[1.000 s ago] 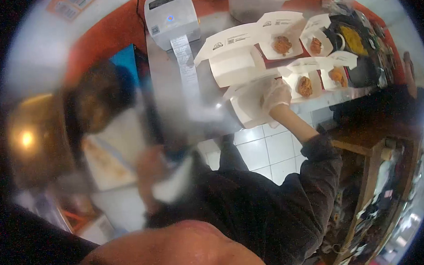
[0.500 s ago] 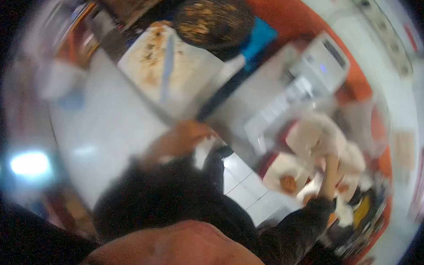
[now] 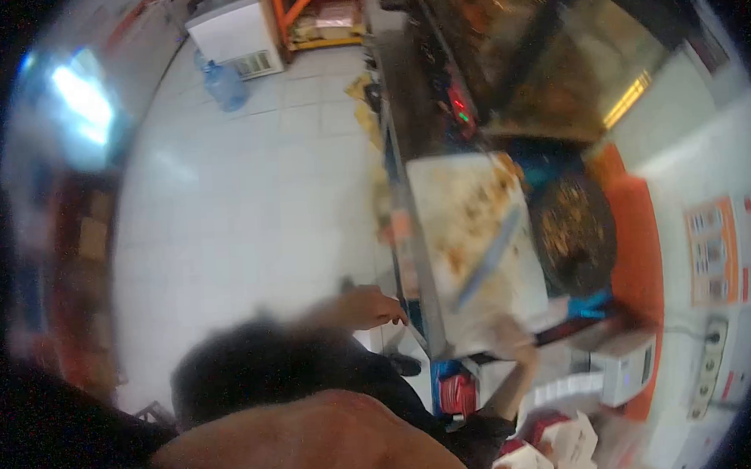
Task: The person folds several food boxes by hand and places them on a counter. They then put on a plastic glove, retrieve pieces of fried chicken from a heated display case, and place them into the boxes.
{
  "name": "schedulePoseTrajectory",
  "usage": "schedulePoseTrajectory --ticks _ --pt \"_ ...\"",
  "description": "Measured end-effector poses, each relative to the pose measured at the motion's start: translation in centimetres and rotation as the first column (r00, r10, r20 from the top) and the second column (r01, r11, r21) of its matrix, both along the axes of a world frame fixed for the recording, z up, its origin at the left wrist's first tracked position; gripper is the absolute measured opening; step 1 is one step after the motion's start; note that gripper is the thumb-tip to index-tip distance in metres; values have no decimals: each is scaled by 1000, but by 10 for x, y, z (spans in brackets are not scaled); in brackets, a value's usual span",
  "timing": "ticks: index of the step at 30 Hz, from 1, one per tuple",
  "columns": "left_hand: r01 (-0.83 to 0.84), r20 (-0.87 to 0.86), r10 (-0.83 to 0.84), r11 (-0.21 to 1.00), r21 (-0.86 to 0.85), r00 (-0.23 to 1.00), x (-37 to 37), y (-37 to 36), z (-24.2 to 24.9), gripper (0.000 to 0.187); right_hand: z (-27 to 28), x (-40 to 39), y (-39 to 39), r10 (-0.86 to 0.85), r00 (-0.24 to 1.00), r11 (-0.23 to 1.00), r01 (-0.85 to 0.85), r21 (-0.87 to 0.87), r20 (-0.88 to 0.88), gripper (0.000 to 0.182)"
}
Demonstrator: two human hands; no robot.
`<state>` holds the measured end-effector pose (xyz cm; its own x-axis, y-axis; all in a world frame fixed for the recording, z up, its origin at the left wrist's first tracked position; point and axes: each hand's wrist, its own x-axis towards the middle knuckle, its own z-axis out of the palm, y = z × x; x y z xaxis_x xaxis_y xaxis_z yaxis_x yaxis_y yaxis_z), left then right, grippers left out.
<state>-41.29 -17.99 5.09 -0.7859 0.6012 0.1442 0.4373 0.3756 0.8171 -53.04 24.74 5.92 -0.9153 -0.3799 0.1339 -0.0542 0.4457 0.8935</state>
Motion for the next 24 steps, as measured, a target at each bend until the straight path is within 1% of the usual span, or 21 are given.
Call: schedulePoseTrajectory --ticks 1,2,3,4,5,6,7,8,10,11,14,15,16,17,18,19,20,21,22,23,24 --pt "-108 -30 107 994 -33 994 -4 -24 14 19 -26 -28 -1 52 998 931 -33 364 -43 38" --pt "-147 -28 146 989 -24 989 -12 -54 4 19 -37 -62 -3 103 992 821 -43 569 -73 37" --pt "-254 -71 249 965 -67 966 -22 -89 -15 17 -30 -90 -14 75 994 880 -28 475 -80 37" --pt "-352 -124 338 929 -117 933 -31 -126 -23 16 -20 -116 -31 3 996 951 25 307 -90 36" --pt "-457 -133 445 885 -86 886 -35 -152 -14 15 -14 -136 -40 -57 995 981 72 182 -85 36" --pt "-554 -136 544 831 -46 828 -38 -185 -2 15 -4 -157 -55 -105 991 992 110 59 -83 35" --pt "-622 -213 599 780 -59 772 -43 -212 5 18 3 -177 -66 -135 988 990 133 -37 -80 35" --pt "-637 -211 616 770 -46 759 -46 -232 12 18 9 -193 -75 -145 986 986 137 -98 -80 34" --pt "-754 -260 716 650 -91 648 -58 -269 24 20 19 -215 -101 -165 984 964 146 -222 -66 33" --pt "-753 -232 719 646 -126 655 -68 -285 27 20 22 -224 -111 -158 986 952 139 -274 -49 33" --pt "-754 -192 730 646 -121 656 -108 -321 12 19 21 -236 -143 -180 984 833 153 -531 0 32" --pt "-728 -142 714 676 -113 685 -124 -333 4 19 15 -230 -163 -171 984 751 166 -639 55 31" --pt "-704 -180 682 699 -123 709 -143 -345 -6 19 4 -220 -187 -166 977 646 211 -734 135 31" --pt "-699 -137 686 703 -128 715 -161 -356 -10 18 -8 -217 -207 -128 959 521 281 -806 252 31" --pt "-694 -95 688 709 -129 720 -179 -367 -13 18 -21 -215 -231 -84 923 391 378 -839 376 31" --pt "-695 -114 686 708 -125 719 -197 -381 -18 18 -37 -209 -265 -14 849 273 512 -814 529 31" --pt "-698 -93 696 689 -195 712 -211 -393 -25 18 -54 -205 -300 81 723 192 664 -723 686 31" --pt "-705 -90 710 661 -257 699 -228 -405 -32 18 -64 -209 -333 185 607 156 759 -633 773 30" --pt "-645 89 742 630 -433 665 -254 -422 -55 20 -67 -226 -365 280 494 156 823 -546 823 30" --pt "-628 98 725 649 -430 681 -273 -439 -72 21 -64 -246 -393 358 389 179 864 -471 849 30" --pt "-556 61 691 628 -544 720 -297 -450 -66 21 -53 -277 -423 421 301 208 886 -414 856 30"
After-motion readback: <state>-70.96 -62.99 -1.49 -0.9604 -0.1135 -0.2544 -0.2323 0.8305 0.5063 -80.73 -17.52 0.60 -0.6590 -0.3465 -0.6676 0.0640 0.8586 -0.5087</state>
